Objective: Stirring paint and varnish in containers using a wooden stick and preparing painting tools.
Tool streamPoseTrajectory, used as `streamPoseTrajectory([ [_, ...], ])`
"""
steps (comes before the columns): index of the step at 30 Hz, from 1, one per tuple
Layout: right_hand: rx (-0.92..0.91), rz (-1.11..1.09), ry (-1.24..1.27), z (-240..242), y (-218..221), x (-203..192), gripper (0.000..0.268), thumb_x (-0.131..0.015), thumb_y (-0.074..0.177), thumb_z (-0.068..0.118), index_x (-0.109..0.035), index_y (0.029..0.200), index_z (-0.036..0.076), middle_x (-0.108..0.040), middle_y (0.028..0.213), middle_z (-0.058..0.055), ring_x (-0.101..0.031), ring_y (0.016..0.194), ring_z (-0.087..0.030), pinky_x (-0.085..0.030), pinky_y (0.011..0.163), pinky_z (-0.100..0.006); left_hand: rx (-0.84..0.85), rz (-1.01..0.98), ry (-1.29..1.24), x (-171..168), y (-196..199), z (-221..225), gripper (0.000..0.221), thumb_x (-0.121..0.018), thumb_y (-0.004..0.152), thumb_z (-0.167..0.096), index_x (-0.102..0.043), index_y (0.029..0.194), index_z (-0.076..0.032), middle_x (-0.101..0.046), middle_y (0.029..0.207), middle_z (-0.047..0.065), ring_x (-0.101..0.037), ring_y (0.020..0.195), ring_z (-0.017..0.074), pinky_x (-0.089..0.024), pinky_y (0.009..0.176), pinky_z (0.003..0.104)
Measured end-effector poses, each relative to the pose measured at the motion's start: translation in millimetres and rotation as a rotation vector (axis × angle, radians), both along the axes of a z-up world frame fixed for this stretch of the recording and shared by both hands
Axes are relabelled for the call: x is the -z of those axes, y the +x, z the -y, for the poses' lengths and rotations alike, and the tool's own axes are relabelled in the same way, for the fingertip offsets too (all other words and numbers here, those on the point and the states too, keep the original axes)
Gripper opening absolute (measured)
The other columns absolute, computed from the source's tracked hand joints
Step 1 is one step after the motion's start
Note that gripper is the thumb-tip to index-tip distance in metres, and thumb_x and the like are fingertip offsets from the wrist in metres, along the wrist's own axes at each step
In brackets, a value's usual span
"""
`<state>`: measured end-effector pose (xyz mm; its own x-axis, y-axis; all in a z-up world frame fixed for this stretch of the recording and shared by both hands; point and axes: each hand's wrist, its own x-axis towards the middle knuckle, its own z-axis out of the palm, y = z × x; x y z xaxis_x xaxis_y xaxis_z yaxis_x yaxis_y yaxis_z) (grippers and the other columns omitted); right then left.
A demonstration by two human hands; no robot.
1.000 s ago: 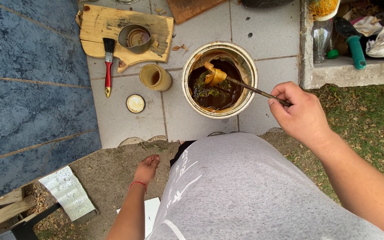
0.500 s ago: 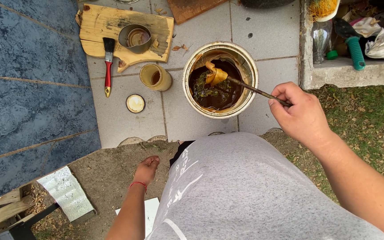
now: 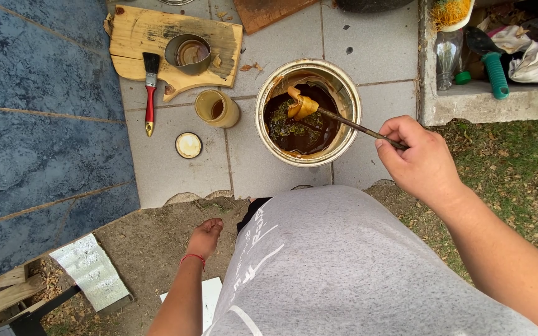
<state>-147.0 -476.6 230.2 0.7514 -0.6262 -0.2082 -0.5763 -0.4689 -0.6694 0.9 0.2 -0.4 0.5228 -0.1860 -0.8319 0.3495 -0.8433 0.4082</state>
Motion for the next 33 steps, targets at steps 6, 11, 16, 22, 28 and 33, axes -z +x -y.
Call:
streamPoseTrajectory([
  [6, -0.002, -0.007, 0.006, -0.1, 0.6, -3.1, 0.012, -0.067, 0.091, 0.009, -0.067, 0.103, 0.011, -0.069, 0.077, -0.006, -0.062, 0.064, -0.022, -0.048, 0.07, -0.036, 0.016, -0.01, 0.002, 3.4, 3.6, 4.8, 0.041, -0.057, 0.098, -0.036, -0.068, 0.13, -0.011, -0.075, 0.108, 0.011, -0.066, 0.096, 0.023, -0.053, 0.088, 0.04],
  [11, 0.007, -0.042, 0.0, 0.1, 1.1, -5.2, 0.012, -0.067, 0.091, 0.011, -0.067, 0.103, 0.013, -0.07, 0.078, -0.005, -0.065, 0.068, -0.024, -0.05, 0.073, -0.038, 0.025, 0.011, -0.006, -10.3, 9.0, 17.7, 0.042, -0.058, 0.098, -0.037, -0.069, 0.128, -0.011, -0.075, 0.108, 0.01, -0.067, 0.099, 0.0218, -0.054, 0.088, 0.04],
  [16, 0.006, -0.04, -0.006, -0.8, 2.0, -7.0, 0.012, -0.067, 0.09, 0.011, -0.067, 0.102, 0.012, -0.07, 0.078, -0.006, -0.065, 0.069, -0.026, -0.051, 0.074, -0.04, 0.032, 0.013, -0.002, -36.9, 13.7, 34.3, 0.042, -0.058, 0.098, -0.037, -0.068, 0.129, -0.011, -0.075, 0.111, 0.01, -0.068, 0.102, 0.0232, -0.053, 0.09, 0.041],
  [22, 0.009, -0.152, -0.004, -1.1, 7.6, -12.1, 0.015, -0.065, 0.091, 0.02, -0.066, 0.105, 0.014, -0.072, 0.087, -0.004, -0.067, 0.074, -0.024, -0.051, 0.074, -0.04, 0.082, -0.008, 0.091, -28.1, 15.7, 30.3, 0.041, -0.055, 0.096, -0.042, -0.069, 0.126, -0.018, -0.075, 0.114, 0.005, -0.068, 0.102, 0.0206, -0.053, 0.09, 0.036],
  [28, -0.022, -0.24, -0.013, -3.2, 11.2, -19.1, 0.019, -0.062, 0.093, 0.024, -0.065, 0.108, 0.012, -0.073, 0.093, -0.004, -0.066, 0.079, -0.022, -0.05, 0.074, -0.039, 0.049, -0.049, 0.153, -13.4, 13.3, 12.5, 0.04, -0.053, 0.093, -0.044, -0.071, 0.12, -0.019, -0.072, 0.115, 0.004, -0.066, 0.1, 0.0203, -0.05, 0.089, 0.033],
  [33, -0.04, -0.174, -0.053, -1.0, 9.9, -9.1, 0.021, -0.063, 0.094, 0.024, -0.065, 0.109, 0.01, -0.072, 0.094, -0.005, -0.066, 0.08, -0.024, -0.048, 0.073, -0.04, 0.035, -0.056, 0.179, -22.2, 18.2, 17.1, 0.037, -0.051, 0.094, -0.037, -0.071, 0.121, -0.022, -0.073, 0.115, 0.001, -0.065, 0.09, 0.0173, -0.05, 0.083, 0.03],
])
